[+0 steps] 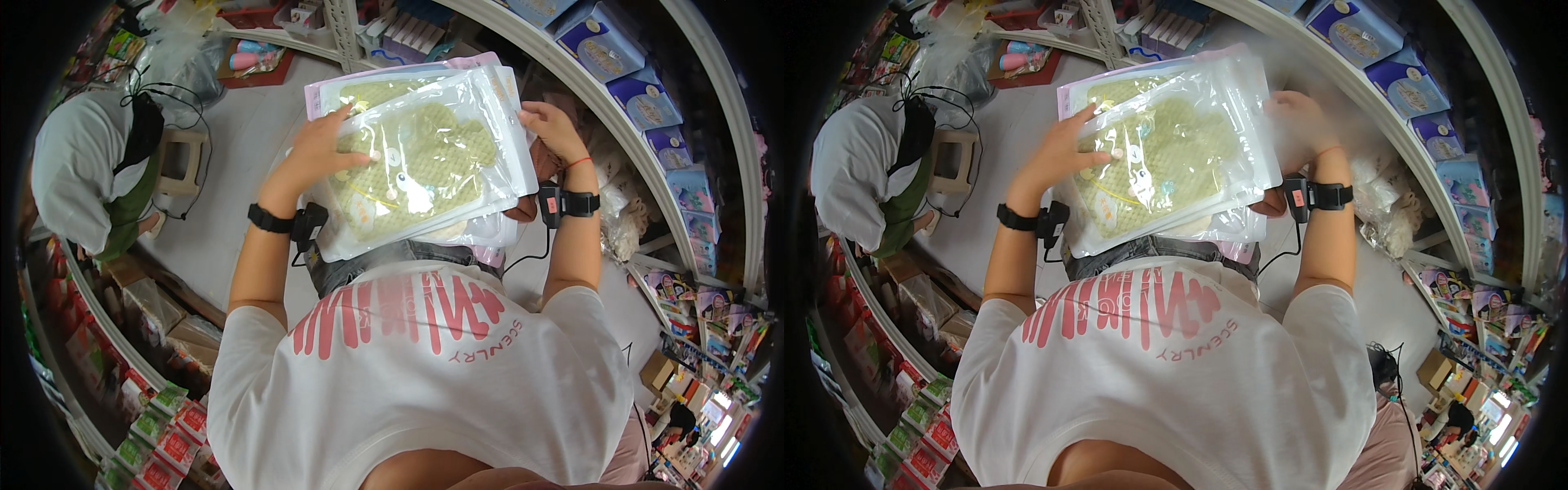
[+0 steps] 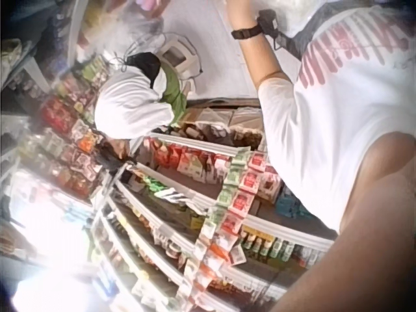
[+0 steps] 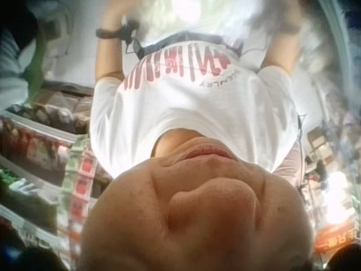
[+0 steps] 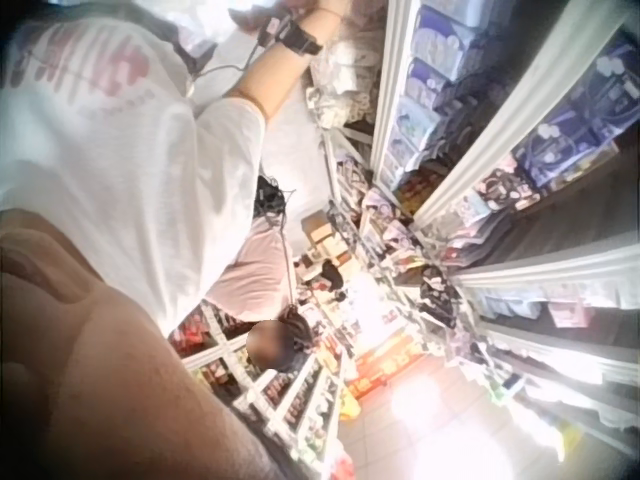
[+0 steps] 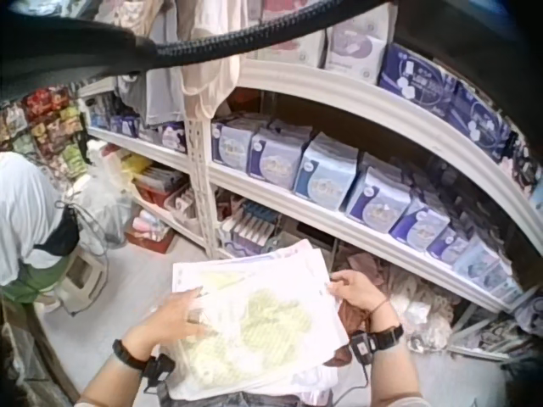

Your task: The person sorts items including packaged hot water bags and boxed beauty products by picking them up from the floor area, turning them over, and placing them into groups on their lap or nearby surfaces.

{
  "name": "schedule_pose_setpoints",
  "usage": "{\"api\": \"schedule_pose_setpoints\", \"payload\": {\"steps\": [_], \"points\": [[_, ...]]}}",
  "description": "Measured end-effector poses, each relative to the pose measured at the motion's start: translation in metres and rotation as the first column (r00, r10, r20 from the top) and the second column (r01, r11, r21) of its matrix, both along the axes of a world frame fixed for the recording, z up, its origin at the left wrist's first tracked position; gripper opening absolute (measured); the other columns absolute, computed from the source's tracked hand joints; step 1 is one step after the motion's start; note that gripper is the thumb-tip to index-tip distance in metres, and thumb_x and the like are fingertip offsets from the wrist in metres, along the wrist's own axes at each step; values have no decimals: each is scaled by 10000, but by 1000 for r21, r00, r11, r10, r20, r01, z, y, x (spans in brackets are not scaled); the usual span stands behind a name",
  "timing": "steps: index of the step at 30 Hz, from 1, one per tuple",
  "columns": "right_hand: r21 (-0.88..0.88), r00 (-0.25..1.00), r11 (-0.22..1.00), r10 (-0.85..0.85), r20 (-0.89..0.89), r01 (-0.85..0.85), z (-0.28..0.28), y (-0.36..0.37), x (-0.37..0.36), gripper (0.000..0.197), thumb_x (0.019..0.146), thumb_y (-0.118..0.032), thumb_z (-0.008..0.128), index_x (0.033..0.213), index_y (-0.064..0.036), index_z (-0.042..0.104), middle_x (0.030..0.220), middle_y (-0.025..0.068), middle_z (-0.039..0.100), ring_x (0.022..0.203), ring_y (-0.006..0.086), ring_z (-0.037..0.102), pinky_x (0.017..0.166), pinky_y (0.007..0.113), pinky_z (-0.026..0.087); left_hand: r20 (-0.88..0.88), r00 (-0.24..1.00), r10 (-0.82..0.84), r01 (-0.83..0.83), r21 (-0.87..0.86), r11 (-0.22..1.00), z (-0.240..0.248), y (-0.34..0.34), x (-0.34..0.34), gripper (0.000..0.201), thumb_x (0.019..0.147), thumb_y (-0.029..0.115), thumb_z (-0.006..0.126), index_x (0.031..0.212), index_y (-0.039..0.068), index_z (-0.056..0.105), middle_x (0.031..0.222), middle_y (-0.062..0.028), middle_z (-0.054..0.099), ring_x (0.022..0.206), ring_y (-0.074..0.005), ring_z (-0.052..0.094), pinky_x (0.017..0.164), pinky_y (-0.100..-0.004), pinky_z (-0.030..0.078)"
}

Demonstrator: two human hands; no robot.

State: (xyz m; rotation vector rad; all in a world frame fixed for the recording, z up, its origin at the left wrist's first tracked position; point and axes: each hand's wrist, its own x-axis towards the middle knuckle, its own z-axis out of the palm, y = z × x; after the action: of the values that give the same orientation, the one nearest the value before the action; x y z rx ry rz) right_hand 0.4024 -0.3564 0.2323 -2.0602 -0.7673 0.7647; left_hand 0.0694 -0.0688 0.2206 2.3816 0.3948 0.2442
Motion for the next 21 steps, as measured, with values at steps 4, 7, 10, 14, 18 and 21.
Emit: {"api": "schedule_pose_setpoints", "payload": {"steps": [4,7,10,14,18,21], "points": [[-13,972,999,28,-231,-32,-13,10,4,388,881,-207,669,1140,74,602,1013,79,666,900,109,604,819,237,471,-135,990,-44,71,205,976,-4,-17,20,797,667,392,783,1341,89,485,1148,-159,580,1155,-331,504,1036,-445,309],[-145,991,981,132,12,-129,-22,10,8,291,900,-187,644,1058,57,633,906,24,655,811,81,582,739,219,466,-114,989,-100,120,186,975,-5,-22,19,737,669,359,767,1325,151,501,1040,-114,578,1062,-304,523,973,-425,325],[-10,970,999,55,235,-54,-9,3,5,214,915,-177,624,961,31,647,797,-31,593,727,60,511,656,217,431,-42,992,-119,123,110,986,-11,-19,12,719,670,311,762,1327,180,499,1031,-105,573,1055,-288,523,966,-424,327],[88,826,977,-212,522,195,47,-9,-7,190,920,-169,610,882,16,627,685,-4,503,670,66,429,611,242,397,-86,990,-114,120,71,990,-7,-19,6,673,694,274,736,1322,211,503,1007,-86,564,1052,-274,521,962,-421,324],[429,696,892,-398,597,142,88,-15,-22,187,913,-156,618,1005,4,648,789,30,625,747,78,513,699,227,439,-95,987,-127,136,103,985,-15,-18,7,692,696,267,742,1340,221,492,1038,-83,549,1078,-272,506,997,-426,297],[588,712,791,-510,482,168,114,-14,-37,179,922,-152,619,1038,-21,656,827,4,639,756,59,519,693,214,439,-116,986,-118,132,122,984,-12,-22,14,756,679,296,764,1372,225,471,1182,-111,532,1175,-304,466,1058,-457,260]]}}
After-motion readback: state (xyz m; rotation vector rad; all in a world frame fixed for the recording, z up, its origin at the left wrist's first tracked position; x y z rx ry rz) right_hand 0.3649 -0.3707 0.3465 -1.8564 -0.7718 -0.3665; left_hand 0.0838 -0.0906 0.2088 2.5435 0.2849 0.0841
